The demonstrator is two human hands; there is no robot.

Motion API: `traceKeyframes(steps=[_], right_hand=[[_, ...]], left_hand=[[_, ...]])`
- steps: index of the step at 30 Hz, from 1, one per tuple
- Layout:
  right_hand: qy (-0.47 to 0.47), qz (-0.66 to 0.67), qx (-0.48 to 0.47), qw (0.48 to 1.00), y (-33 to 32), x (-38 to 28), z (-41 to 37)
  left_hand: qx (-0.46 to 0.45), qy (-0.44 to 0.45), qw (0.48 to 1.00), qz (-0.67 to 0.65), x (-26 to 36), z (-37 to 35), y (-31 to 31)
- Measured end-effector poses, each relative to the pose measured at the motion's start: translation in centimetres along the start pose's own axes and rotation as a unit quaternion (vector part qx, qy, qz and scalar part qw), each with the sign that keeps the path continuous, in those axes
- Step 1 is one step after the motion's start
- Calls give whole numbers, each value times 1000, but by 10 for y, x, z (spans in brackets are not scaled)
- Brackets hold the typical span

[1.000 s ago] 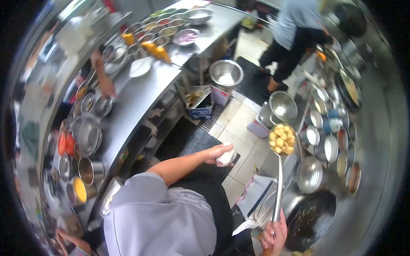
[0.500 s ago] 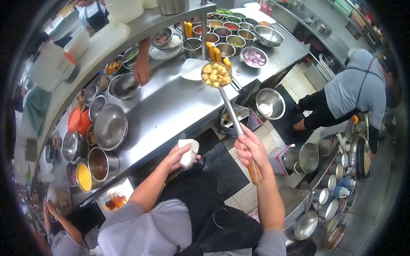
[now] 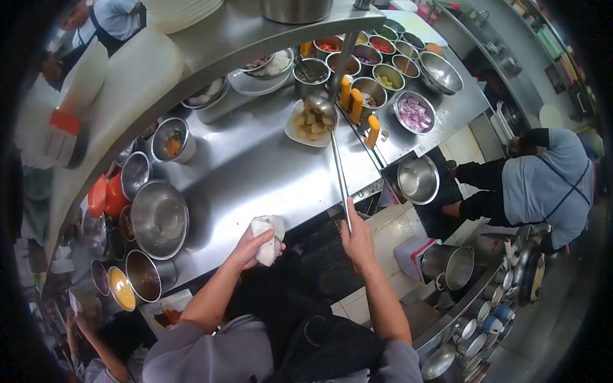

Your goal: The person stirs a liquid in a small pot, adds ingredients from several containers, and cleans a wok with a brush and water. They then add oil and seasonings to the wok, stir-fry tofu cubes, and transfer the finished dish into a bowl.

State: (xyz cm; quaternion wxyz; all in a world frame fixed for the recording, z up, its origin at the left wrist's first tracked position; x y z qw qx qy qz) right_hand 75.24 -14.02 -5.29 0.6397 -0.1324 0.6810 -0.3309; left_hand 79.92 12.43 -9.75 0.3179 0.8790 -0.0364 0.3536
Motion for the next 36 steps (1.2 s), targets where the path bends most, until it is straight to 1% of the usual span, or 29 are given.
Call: traceKeyframes(steps=[1,2,3,5,7,8,10,13,15,16,17,18,20,21,22,23,24,25,27,28,30,31,32,33,34,35,36], right_hand=[[-136,-133,67,979,0,-10,-5],[-57,-182,32,981,8,6,-9],[-56,-184,30,981,12,15,-12],[-23,-284,-17,958,26,38,-13],[-32,-280,-10,959,28,51,-14],[-41,-277,-8,960,27,52,-13],[-50,-278,-9,959,19,49,-10],[-59,-288,2,956,-8,19,-6],[-82,-282,40,955,-32,-14,-8],[-114,-257,54,958,-43,-32,-11],[-113,-259,55,958,-54,-50,-13],[-120,-233,61,963,-64,-71,-19],[-134,-177,77,972,-72,-92,-31],[-132,-172,76,973,-66,-88,-36],[-104,-163,54,980,-56,-76,-40],[-77,-152,29,985,-48,-67,-43],[-57,-158,1,986,-46,-66,-39],[-49,-141,-2,989,-52,-73,-40],[-75,-144,25,986,-62,-92,-44],[-74,-140,34,987,-59,-88,-39],[-127,-131,52,982,-57,-78,-41],[-37,-111,0,993,-56,-55,-40],[-22,-76,8,997,-68,-67,-40],[-31,-44,31,998,-74,-57,-55],[-71,-50,82,993,-88,-66,-74],[-62,-46,94,993,-101,-61,-103],[-56,-74,141,986,-118,-57,-140]], left_hand=[[12,3,1000,2,1,2,-2],[12,1,1000,0,1,4,-1],[23,11,1000,5,2,8,0],[34,19,999,6,0,19,4],[43,28,998,43,-7,37,8],[29,38,998,31,-10,47,17],[18,31,999,16,-15,68,36],[-30,31,998,-35,-24,107,73],[-41,31,997,-60,-27,130,95],[-65,8,993,-95,-30,139,109],[-89,-15,988,-129,-31,148,124],[-92,-17,987,-129,-29,160,137],[-50,-56,958,-276,-26,186,158],[-66,-56,949,-302,-17,202,174],[-79,-54,940,-328,-8,217,187],[-155,-39,934,-318,4,229,202],[-107,-21,943,-313,20,223,201],[-20,-50,946,-319,7,234,182],[26,-45,939,-340,16,215,169],[24,-45,942,-331,23,213,165],[5,2,967,-254,21,222,166],[-49,24,952,-303,25,236,172],[-33,77,970,-226,30,221,169],[-3,60,979,-194,31,201,183],[-37,110,990,-78,14,213,181],[-63,48,996,-48,7,170,215],[-117,3,993,-8,-30,168,225]])
Point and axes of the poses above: each hand's wrist, its own z-axis towards the middle knuckle, its own y-axis out of the palm, x = y × z, the point moved 8 cm from there along z, towards the middle knuckle, and after that the axes turned 4 degrees about z, right-handed, at the moved point
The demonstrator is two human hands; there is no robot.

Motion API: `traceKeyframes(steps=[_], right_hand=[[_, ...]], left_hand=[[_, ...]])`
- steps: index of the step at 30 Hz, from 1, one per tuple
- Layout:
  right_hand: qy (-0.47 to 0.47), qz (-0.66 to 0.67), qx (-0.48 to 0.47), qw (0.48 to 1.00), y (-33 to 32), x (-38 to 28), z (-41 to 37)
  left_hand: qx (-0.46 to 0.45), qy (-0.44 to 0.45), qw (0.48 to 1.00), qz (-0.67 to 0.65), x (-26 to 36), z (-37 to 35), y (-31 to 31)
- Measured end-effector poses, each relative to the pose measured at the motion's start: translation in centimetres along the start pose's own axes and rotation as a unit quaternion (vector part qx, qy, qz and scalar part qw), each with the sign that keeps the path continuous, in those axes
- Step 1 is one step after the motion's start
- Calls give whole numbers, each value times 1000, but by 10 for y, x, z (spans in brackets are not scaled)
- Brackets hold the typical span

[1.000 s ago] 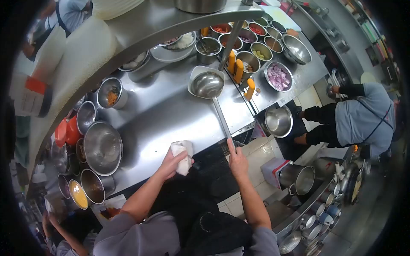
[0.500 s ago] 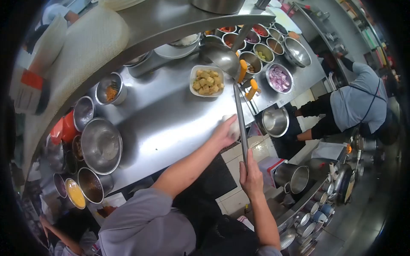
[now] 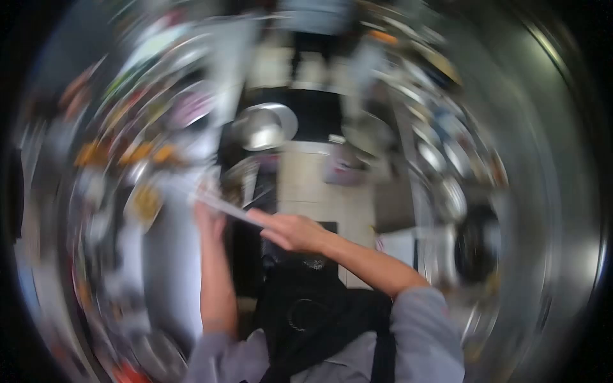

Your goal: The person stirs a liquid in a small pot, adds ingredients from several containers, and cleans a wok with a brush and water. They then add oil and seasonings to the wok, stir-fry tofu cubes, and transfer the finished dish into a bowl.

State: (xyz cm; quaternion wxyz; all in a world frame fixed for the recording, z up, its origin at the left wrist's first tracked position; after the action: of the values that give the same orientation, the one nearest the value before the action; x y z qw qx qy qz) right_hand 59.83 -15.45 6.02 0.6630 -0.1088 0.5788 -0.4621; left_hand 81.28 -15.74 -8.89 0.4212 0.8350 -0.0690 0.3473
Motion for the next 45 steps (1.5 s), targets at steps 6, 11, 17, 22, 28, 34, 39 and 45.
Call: traceKeyframes(steps=[6,11,17,22,28,34,39,45], right_hand=[[381,-152,183,894,-119,-17,-299],[542,-196,540,614,-168,-63,-552],[691,-208,634,278,-214,-113,-816],[682,-267,615,291,-280,-117,-959],[729,15,597,333,-375,-18,-1021],[724,-232,571,309,-317,-55,-1022],[849,-161,488,122,-228,-147,-992],[853,-146,499,45,-190,-180,-1045]], left_hand=[[-239,-237,902,272,-243,-119,53],[-368,-342,784,365,-380,-211,155],[-556,-143,641,509,-485,-275,315],[-517,-29,572,636,-549,-258,370],[-595,-45,433,676,-617,-227,366],[-610,-23,456,647,-627,-181,359],[-604,87,514,603,-599,-189,435],[-740,110,472,466,-630,-340,545]])
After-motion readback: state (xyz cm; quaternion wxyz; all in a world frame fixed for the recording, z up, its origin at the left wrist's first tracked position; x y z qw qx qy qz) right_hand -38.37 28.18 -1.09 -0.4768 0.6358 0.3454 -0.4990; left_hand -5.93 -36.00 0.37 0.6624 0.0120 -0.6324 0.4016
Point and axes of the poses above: each hand's wrist, its own z-axis towards the middle knuckle, its own y-axis out of the palm, x = y × z, the point moved 8 cm from there along z, towards the middle knuckle, and after that the axes turned 4 degrees about z, right-handed, at the moved point
